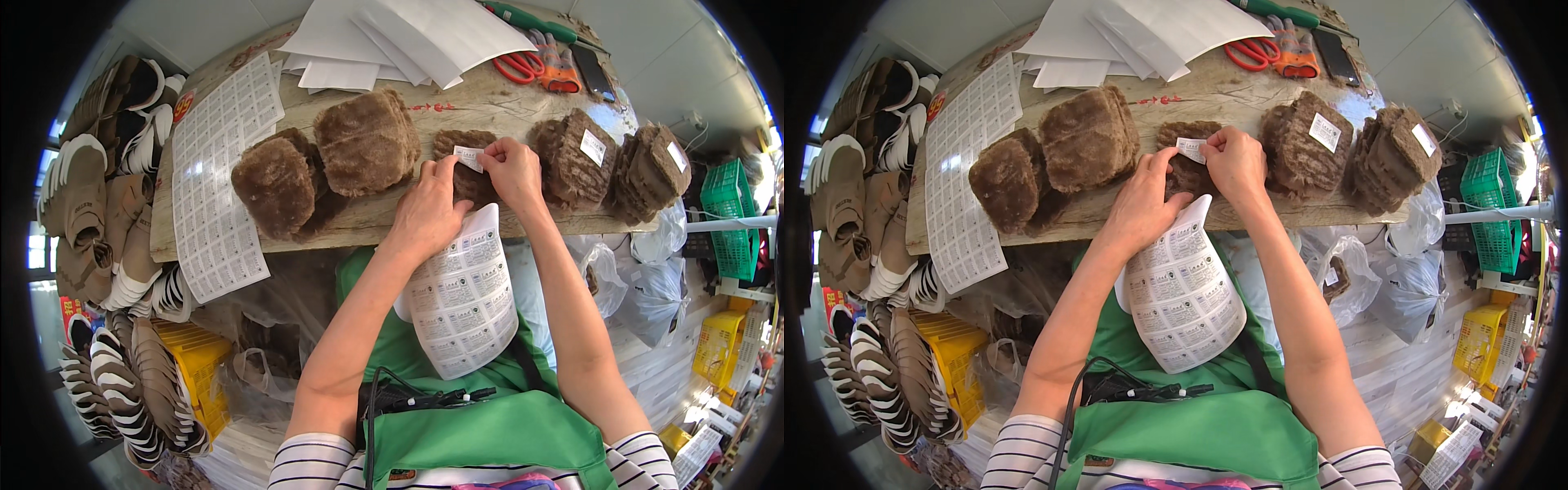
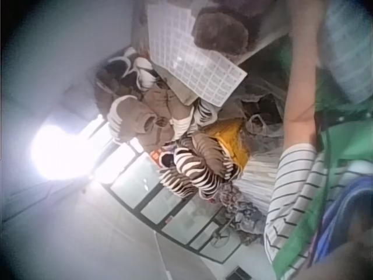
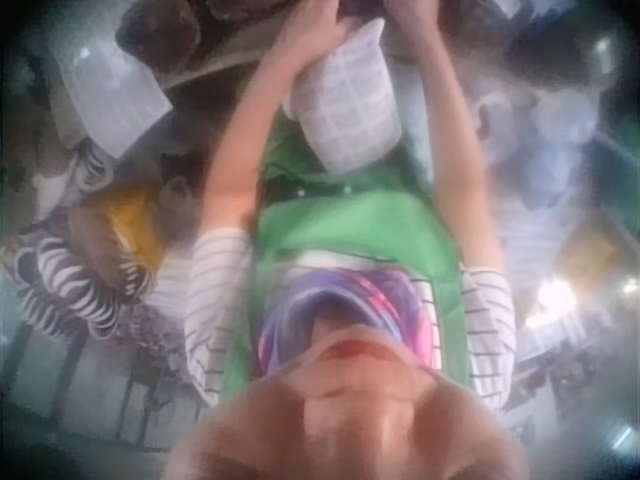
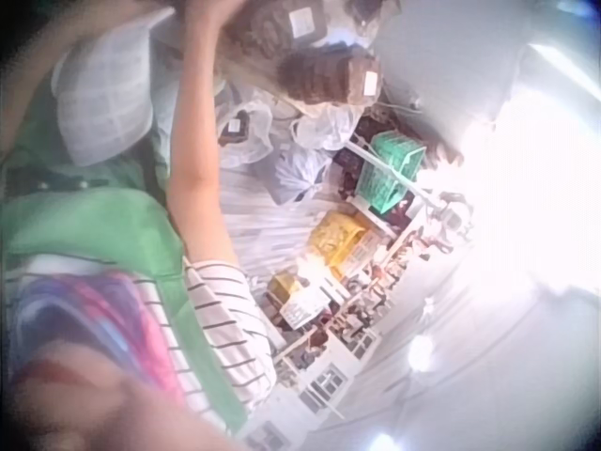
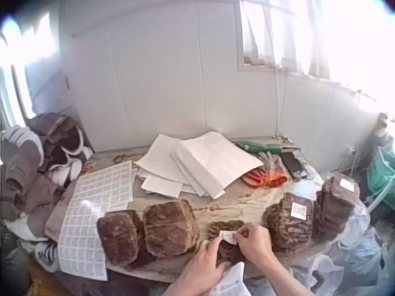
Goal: The person applies adhesive labels to stacks of brown fabric items on a wooden table. They peel labels from a sheet, place them on the items, and then move the labeled stacks into a plastic bag.
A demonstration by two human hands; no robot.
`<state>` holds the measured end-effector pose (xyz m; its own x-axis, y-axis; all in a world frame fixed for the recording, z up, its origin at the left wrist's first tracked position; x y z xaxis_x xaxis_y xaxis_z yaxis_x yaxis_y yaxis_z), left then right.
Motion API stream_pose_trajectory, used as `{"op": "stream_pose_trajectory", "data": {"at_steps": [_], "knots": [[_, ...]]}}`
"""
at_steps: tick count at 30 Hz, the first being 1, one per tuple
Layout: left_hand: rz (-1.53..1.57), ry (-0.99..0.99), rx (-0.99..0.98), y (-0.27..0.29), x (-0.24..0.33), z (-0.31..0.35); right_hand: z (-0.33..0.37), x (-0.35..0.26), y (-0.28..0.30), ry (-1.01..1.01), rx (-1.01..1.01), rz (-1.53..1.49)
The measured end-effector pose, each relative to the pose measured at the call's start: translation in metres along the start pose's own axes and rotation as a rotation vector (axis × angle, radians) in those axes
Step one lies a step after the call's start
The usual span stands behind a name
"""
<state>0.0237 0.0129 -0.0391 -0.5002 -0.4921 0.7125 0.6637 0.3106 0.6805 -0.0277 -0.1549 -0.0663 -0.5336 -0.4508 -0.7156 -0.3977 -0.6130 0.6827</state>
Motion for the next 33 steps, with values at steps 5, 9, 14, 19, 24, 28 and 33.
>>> {"op": "stream_pose_trajectory", "data": {"at_steps": [5,9,14,19,24,28,33], "knots": [[0.016,-0.01,0.045,-0.003,-0.001,0.001,-0.002,-0.003,0.0,0.024,-0.002,0.024],[-0.06,0.029,-0.045,0.0,0.001,-0.001,-0.002,-0.007,0.0,0.046,0.016,0.061],[-0.082,0.022,-0.045,0.001,0.001,-0.001,-0.004,-0.008,-0.002,0.073,0.04,0.078],[-0.09,0.027,-0.048,0.0,0.0,-0.002,-0.004,-0.011,-0.003,0.08,0.04,0.077],[-0.102,0.017,-0.047,-0.001,-0.002,-0.003,-0.008,-0.012,-0.006,0.111,0.05,0.085],[-0.109,0.04,-0.069,0.001,0.001,-0.004,-0.011,-0.011,-0.009,0.152,0.071,0.174],[-0.111,0.05,-0.067,0.003,0.002,-0.005,-0.014,-0.016,-0.012,0.196,0.067,0.309]]}}
Point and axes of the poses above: each hand's wrist, its own z-axis away from the middle knuckle, its own y-axis out of the back of the hand, x = y × z, the point moved 1 cm from there along -z, towards the middle knuckle, and after that the axes turned 7 degrees about -x, right-handed, at the moved point
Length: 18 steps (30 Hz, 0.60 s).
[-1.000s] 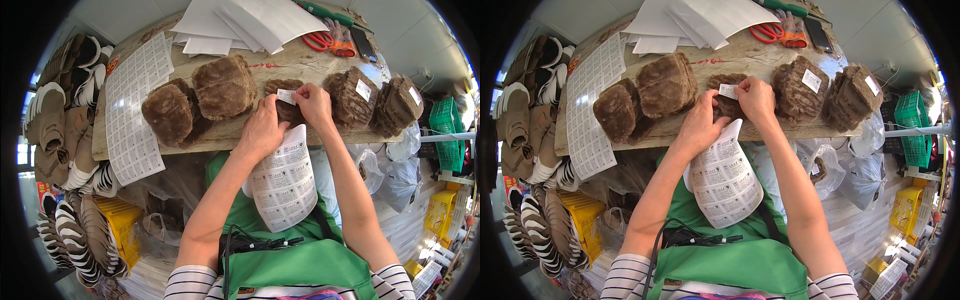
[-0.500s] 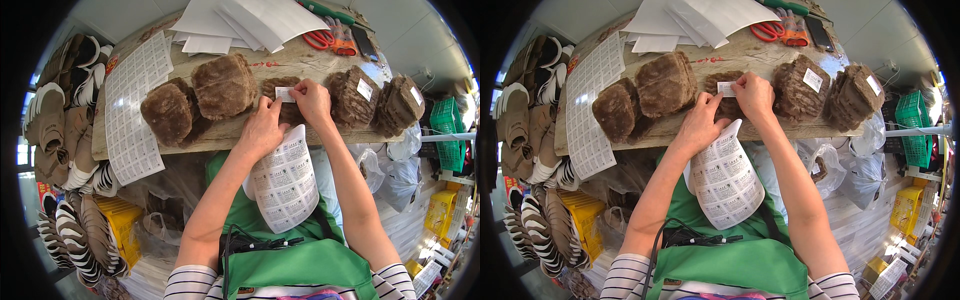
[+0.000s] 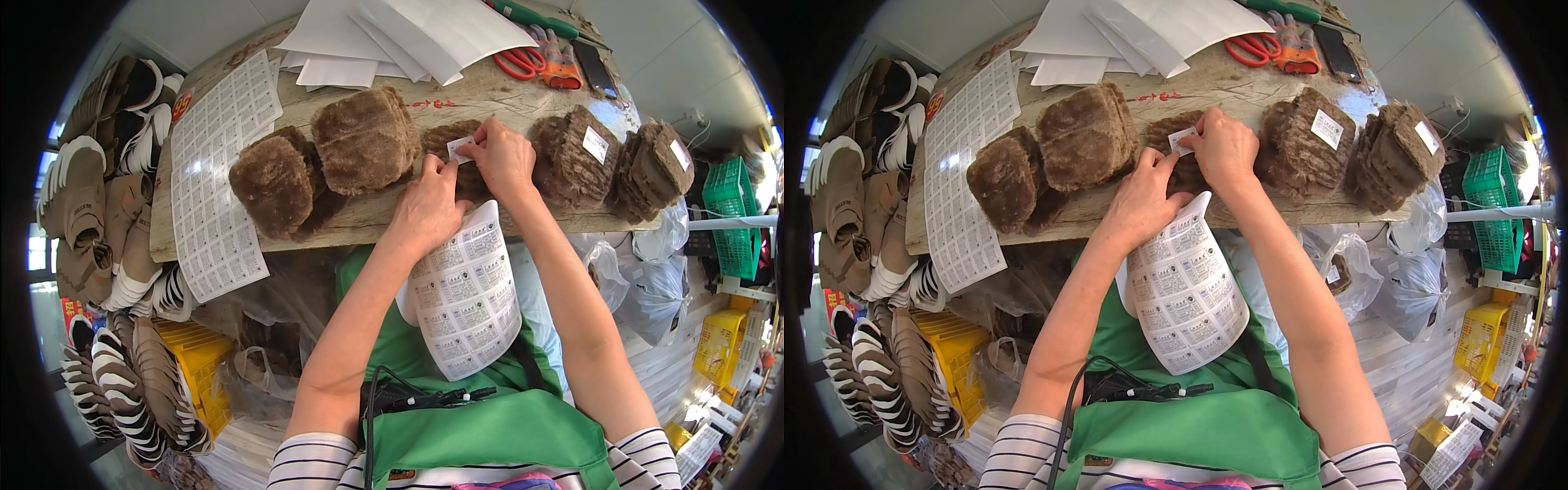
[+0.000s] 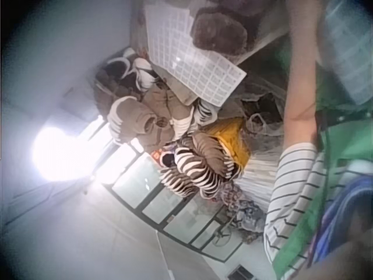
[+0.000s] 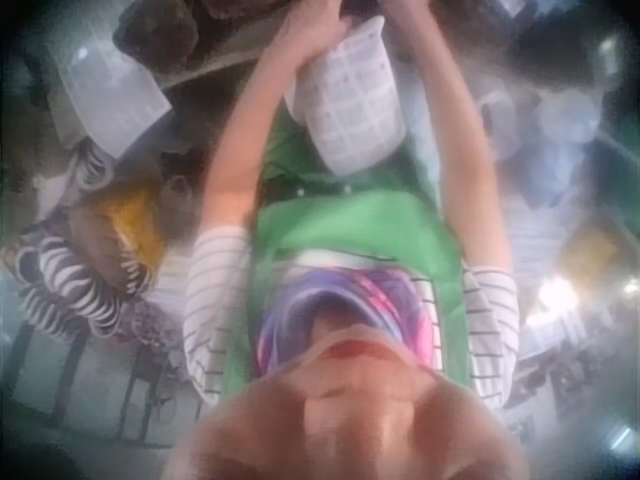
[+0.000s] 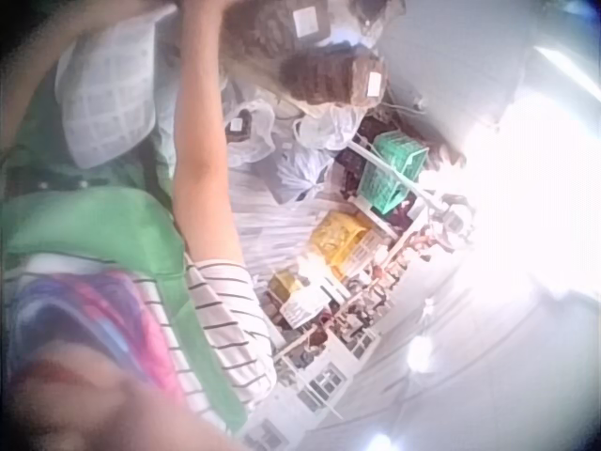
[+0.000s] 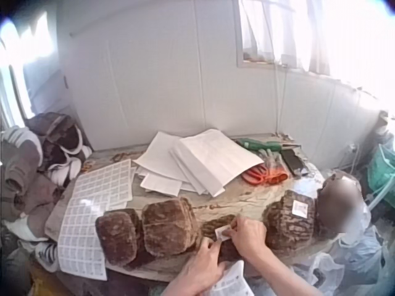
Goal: The person applies adhesive labels to stacks of brown fabric items on a wooden table. They peel labels from a sheet, place them on the items, and then move the labeled stacks into a plastic bag.
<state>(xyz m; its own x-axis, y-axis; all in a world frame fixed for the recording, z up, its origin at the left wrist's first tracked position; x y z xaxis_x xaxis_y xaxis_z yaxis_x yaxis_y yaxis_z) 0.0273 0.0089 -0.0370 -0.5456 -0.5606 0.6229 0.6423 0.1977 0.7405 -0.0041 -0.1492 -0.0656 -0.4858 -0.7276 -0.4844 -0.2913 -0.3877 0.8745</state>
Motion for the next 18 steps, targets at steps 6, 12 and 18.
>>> {"op": "stream_pose_trajectory", "data": {"at_steps": [6,12,18], "knots": [[0.001,0.009,-0.007,-0.001,0.0,0.001,0.0,-0.004,0.01,-0.022,0.086,0.094],[0.062,0.052,0.068,-0.005,0.001,0.001,-0.005,0.003,0.016,-0.145,-0.183,-0.175],[0.292,-0.088,0.384,-0.009,-0.001,0.019,0.017,0.008,0.031,-0.069,-0.244,-0.948]]}}
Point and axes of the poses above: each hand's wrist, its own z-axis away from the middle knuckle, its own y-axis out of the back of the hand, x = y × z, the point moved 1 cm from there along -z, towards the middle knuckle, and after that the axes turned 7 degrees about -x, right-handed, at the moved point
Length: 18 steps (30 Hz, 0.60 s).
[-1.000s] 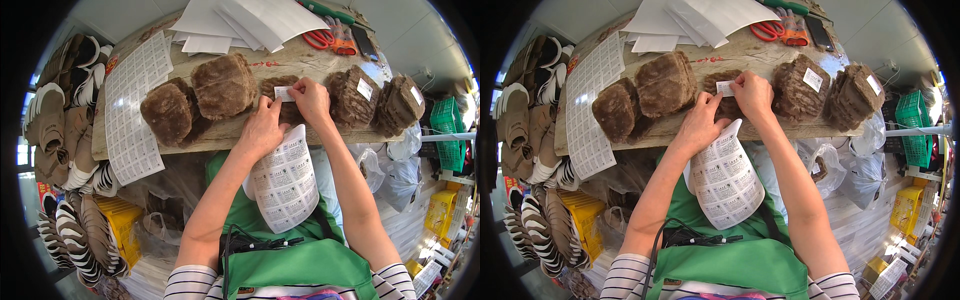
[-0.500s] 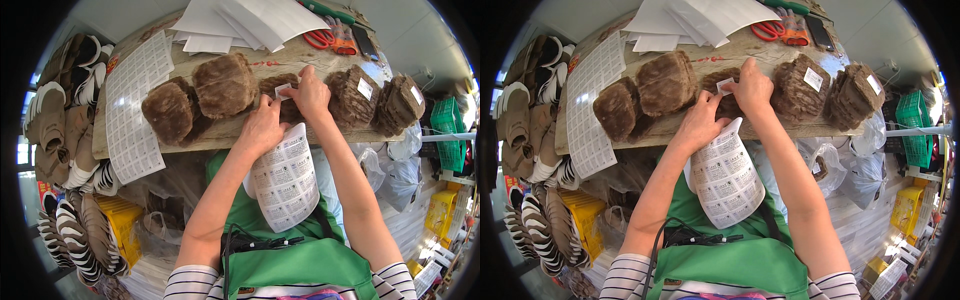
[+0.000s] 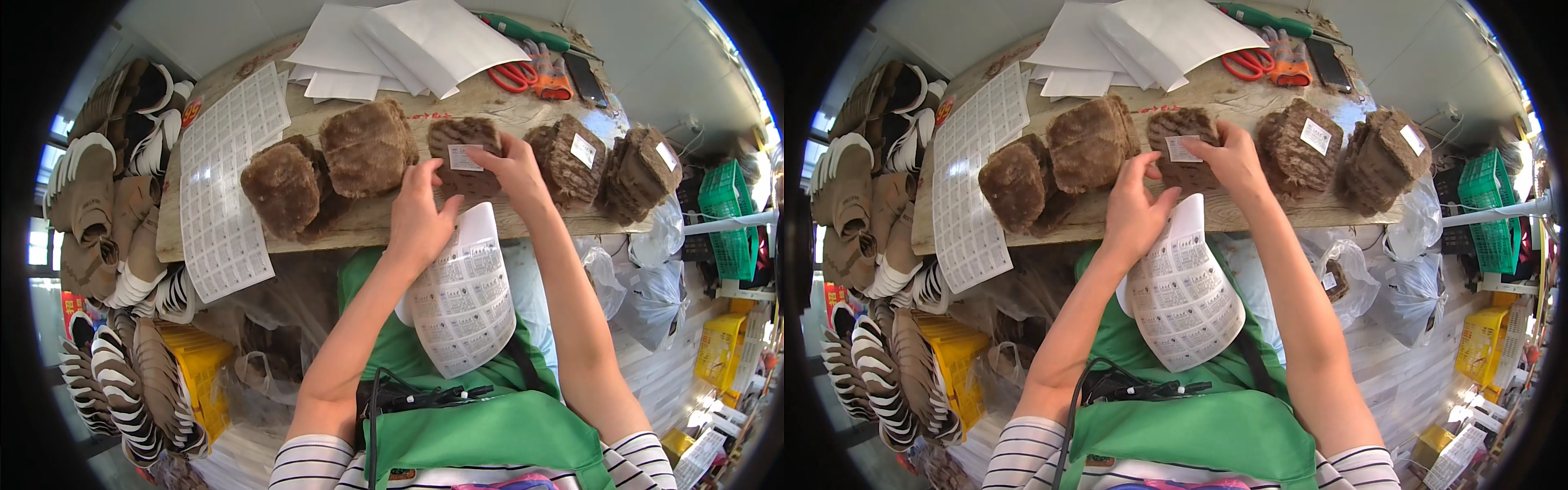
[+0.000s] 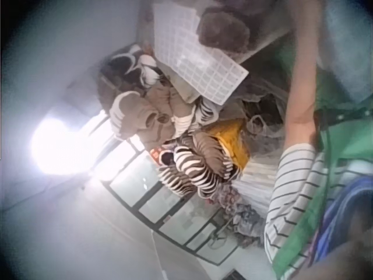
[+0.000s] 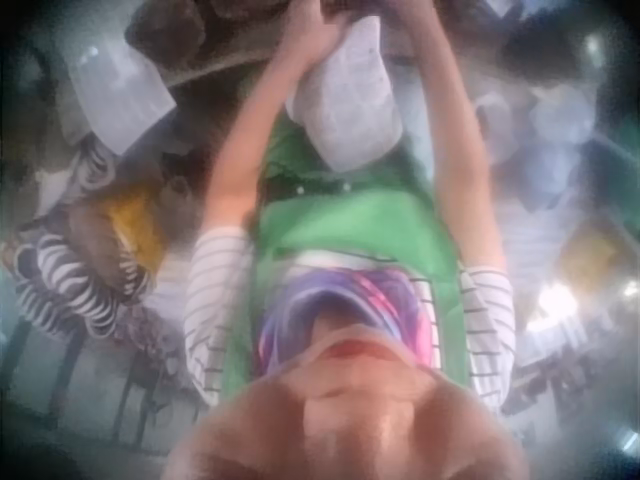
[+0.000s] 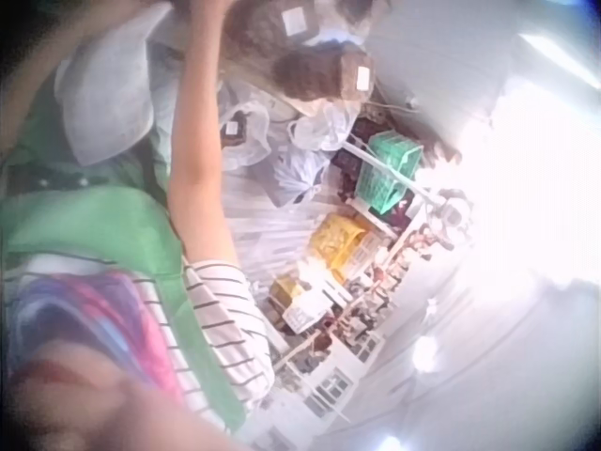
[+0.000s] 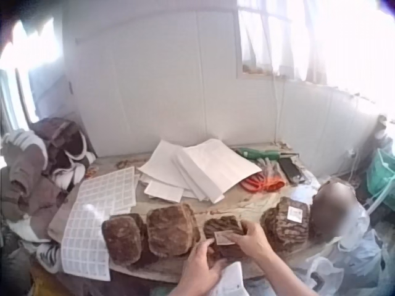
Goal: The person applies adhesive labels to stacks of brown fabric items on a wooden table. They peel labels from a sheet, place them on the items, and then move the labeled stacks into a plastic bag.
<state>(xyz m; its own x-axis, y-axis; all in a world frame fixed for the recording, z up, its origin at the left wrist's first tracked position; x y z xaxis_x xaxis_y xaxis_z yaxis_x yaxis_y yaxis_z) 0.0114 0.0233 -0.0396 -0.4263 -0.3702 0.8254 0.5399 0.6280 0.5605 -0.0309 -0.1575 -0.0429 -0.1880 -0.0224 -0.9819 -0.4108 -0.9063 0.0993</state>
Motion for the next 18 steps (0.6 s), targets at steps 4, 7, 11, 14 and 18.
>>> {"op": "stream_pose_trajectory", "data": {"at_steps": [4,7,11,14,18], "knots": [[0.125,0.045,0.122,0.018,0.026,0.014,0.037,-0.036,0.011,0.158,-0.027,-0.334],[0.298,0.036,-0.035,0.028,0.045,0.016,0.057,-0.051,0.014,0.18,-0.03,-0.289],[0.409,0.099,-0.17,0.027,0.057,0.015,0.085,-0.066,0.007,0.116,-0.04,-0.334],[0.362,0.103,-0.235,0.027,0.073,0.019,0.092,-0.069,0.013,0.051,0.008,-0.353],[0.548,0.069,-0.216,0.022,0.079,0.021,0.105,-0.057,0.025,0.053,0.031,-0.292]]}}
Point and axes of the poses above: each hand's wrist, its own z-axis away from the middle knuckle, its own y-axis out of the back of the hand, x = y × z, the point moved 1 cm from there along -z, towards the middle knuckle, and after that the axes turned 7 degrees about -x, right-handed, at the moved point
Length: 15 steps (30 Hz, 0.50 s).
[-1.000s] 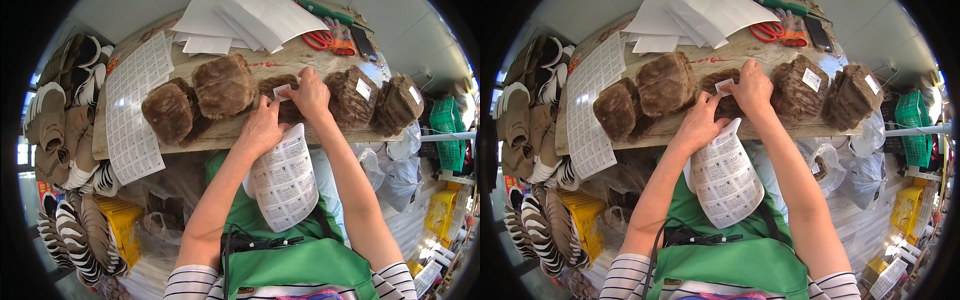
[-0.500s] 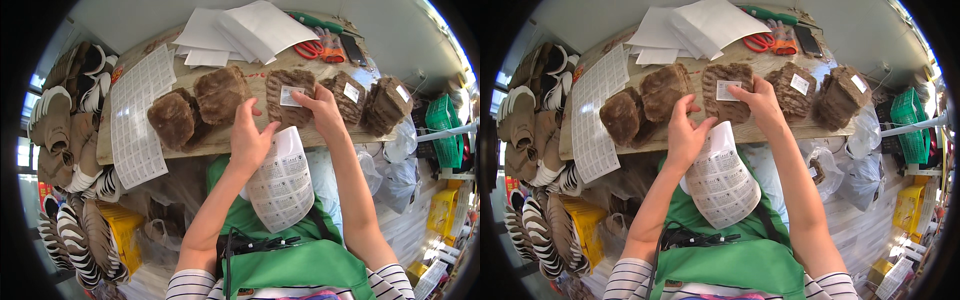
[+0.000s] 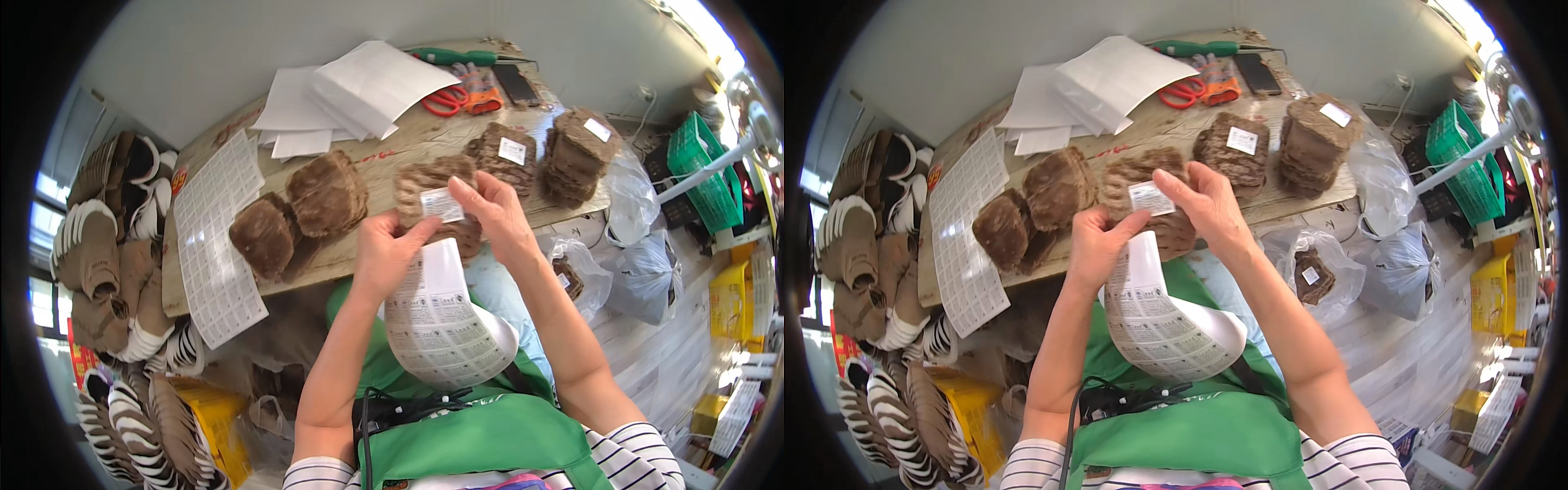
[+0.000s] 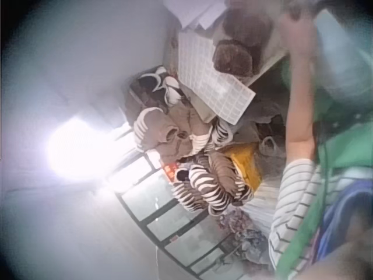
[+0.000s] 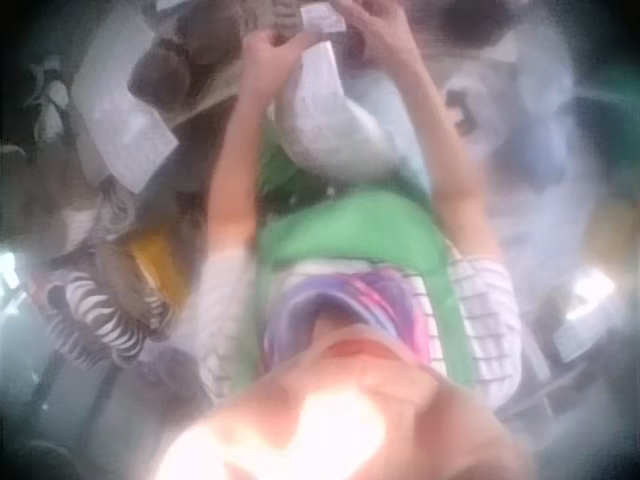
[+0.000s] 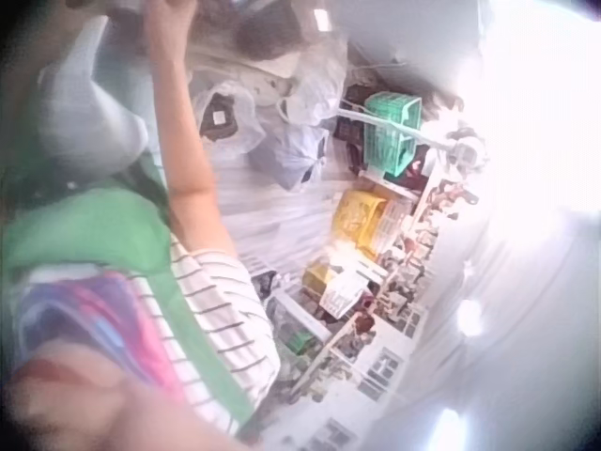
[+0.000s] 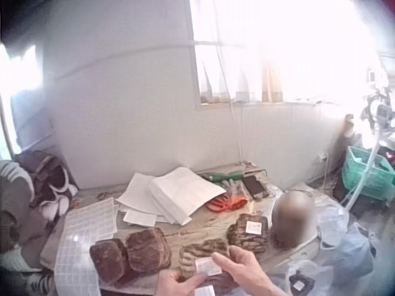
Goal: The person applies adhesive labels to stacks of brown fabric items on a wooden table. They peel labels from a sheet, place them on the items, and then move the labeled stacks into a plastic bag.
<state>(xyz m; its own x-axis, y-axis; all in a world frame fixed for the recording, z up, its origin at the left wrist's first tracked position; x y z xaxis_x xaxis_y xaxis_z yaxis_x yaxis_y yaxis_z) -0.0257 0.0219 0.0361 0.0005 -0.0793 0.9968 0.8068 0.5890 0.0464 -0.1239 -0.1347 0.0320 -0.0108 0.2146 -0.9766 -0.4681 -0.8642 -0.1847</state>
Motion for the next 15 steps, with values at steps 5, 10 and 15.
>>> {"op": "stream_pose_trajectory", "data": {"at_steps": [5,10,15], "knots": [[-0.064,-0.024,0.052,-0.001,-0.016,-0.025,-0.006,0.013,0.037,0.175,0.199,0.005],[-0.223,-0.041,-0.005,-0.01,-0.018,-0.053,-0.03,-0.007,0.101,0.081,0.533,0.703],[-0.279,0.003,-0.004,-0.007,-0.024,-0.056,-0.02,-0.016,0.085,0.281,0.597,1.202]]}}
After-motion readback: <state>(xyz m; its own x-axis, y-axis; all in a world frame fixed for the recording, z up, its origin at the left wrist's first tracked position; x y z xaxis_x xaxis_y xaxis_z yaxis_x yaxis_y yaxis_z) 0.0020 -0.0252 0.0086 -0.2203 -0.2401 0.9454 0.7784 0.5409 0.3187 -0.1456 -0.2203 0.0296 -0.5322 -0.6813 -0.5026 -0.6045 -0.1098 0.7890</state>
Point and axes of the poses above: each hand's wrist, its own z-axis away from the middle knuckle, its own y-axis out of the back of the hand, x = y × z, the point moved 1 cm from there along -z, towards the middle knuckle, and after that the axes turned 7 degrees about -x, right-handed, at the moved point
